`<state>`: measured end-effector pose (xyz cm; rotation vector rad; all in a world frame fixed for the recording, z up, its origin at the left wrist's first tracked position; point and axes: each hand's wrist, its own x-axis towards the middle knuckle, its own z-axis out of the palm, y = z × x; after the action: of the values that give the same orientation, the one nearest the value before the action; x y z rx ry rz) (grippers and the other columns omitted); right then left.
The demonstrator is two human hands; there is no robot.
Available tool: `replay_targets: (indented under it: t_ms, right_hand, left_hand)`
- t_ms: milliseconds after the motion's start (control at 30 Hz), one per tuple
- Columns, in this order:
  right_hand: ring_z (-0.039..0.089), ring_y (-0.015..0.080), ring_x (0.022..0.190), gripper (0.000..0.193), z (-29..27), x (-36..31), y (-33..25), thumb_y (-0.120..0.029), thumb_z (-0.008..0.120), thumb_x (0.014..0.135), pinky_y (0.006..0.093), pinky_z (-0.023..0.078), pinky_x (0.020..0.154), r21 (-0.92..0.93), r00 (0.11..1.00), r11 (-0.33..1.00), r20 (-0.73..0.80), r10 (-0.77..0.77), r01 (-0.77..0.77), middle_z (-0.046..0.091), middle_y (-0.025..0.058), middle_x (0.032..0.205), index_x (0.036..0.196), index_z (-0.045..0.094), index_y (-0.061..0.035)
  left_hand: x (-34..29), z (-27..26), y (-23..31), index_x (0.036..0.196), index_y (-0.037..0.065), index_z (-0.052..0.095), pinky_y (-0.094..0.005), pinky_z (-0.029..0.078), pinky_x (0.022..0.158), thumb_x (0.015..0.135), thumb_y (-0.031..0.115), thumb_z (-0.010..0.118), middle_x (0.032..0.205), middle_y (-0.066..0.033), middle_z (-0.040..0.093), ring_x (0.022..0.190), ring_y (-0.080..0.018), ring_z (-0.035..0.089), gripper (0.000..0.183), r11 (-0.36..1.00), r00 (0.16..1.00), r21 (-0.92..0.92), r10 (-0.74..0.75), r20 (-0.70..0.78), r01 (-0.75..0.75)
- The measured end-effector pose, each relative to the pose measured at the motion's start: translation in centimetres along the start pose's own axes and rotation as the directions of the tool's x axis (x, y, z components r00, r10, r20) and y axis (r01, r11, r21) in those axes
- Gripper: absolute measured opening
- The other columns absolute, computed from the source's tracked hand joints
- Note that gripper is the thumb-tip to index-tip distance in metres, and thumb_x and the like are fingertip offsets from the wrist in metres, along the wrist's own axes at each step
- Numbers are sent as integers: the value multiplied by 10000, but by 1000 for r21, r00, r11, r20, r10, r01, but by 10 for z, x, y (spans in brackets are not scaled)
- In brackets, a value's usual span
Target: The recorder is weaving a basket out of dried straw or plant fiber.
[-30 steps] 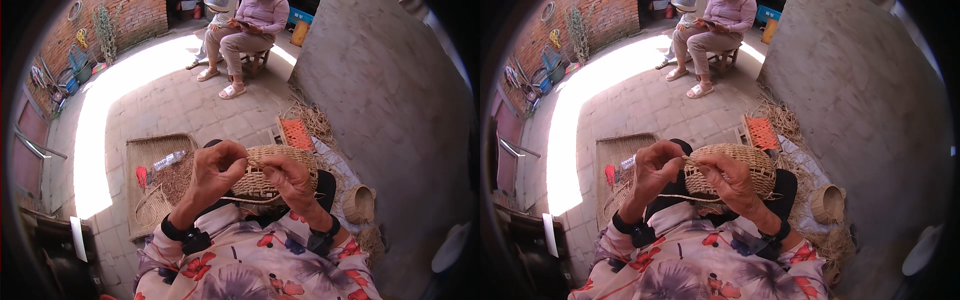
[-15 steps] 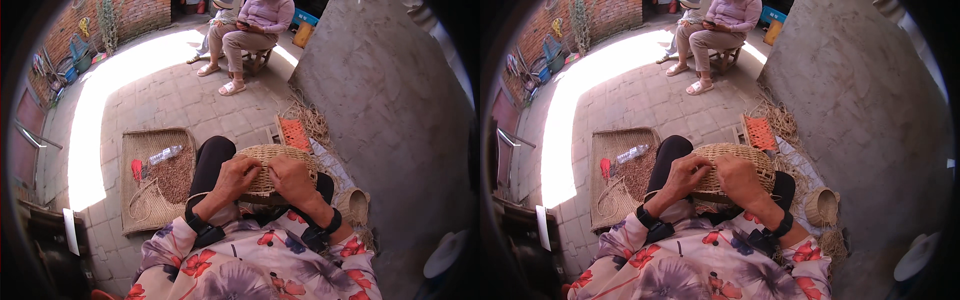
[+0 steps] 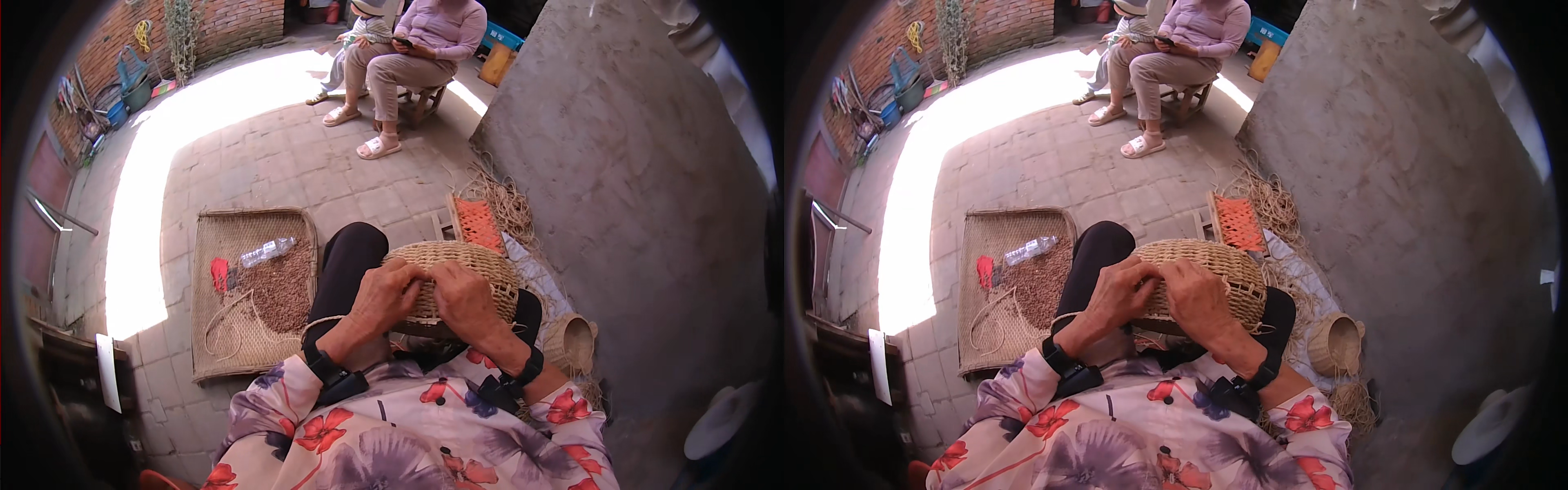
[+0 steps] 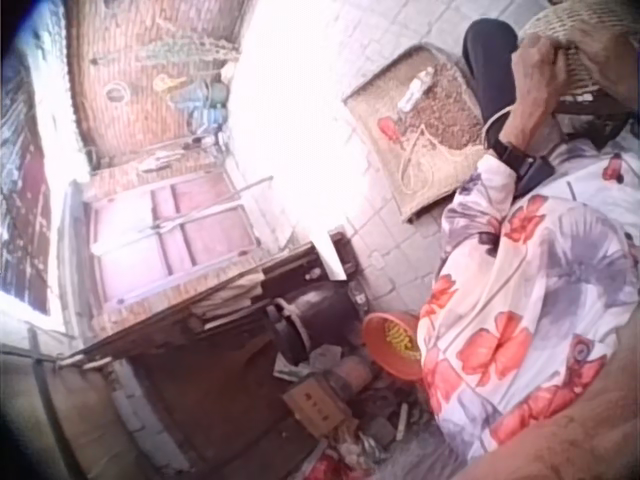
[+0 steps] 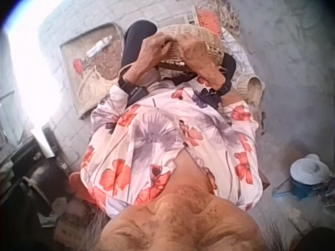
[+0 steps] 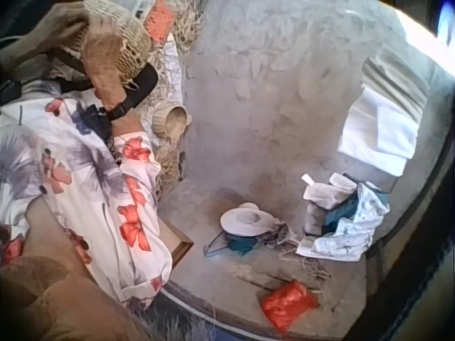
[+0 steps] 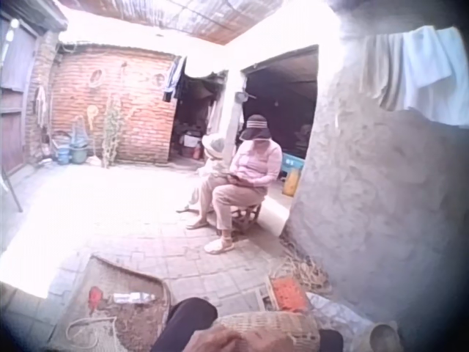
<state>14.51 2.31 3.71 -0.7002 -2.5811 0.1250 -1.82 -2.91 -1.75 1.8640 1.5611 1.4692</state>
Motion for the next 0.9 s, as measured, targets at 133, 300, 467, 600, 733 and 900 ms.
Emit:
replay_targets:
  t_ms: [133,300,467,600,733,900]
  right_hand:
    - [627,362,694,212,5,2,-8,-10,602,790,463,498,625,-74,987,984,-15,160,-161,617,161,856,997,572,-49]
    - [646,338,684,276,0,0,-15,-17,583,815,424,516,622,-14,952,954,58,300,-300,642,163,889,1090,579,-38]
    - [647,200,642,366,-16,10,-18,-5,539,819,356,509,590,573,717,455,400,571,-682,599,81,757,1184,545,-24]
    - [523,99,620,378,-18,8,-16,-14,539,835,269,473,619,777,629,32,484,609,-629,561,26,801,1212,510,-30]
    - [444,80,561,354,-21,4,-13,-18,565,822,250,413,547,846,606,-126,466,645,-517,503,-14,709,1168,487,-30]
    - [391,71,544,306,-29,-14,3,-34,570,817,276,377,550,887,597,-235,445,668,-399,462,-26,696,1101,460,-64]
  left_hand:
    - [-1,3,-2,941,42,683,-384,518,614,812,48,676,804,-132,618,713,-329,645,129,997,997,32,67,-28,-66]
    - [-4,6,-2,939,56,672,-404,518,612,818,67,669,793,-124,605,710,-332,640,122,994,996,63,86,-34,-84]
    - [-5,5,0,938,62,660,-420,517,616,826,79,656,780,-125,594,703,-333,638,113,994,994,47,104,-34,-103]
    - [-1,1,2,921,49,671,-411,522,614,820,66,669,775,-138,620,703,-339,646,102,995,996,28,92,-15,-91]
    - [16,-11,12,887,29,673,-414,518,620,817,69,664,774,-155,637,711,-348,647,81,988,983,33,145,108,-150]
    - [45,-8,32,832,16,659,-436,520,664,782,96,622,760,-165,638,729,-360,646,101,964,941,135,184,283,-229]
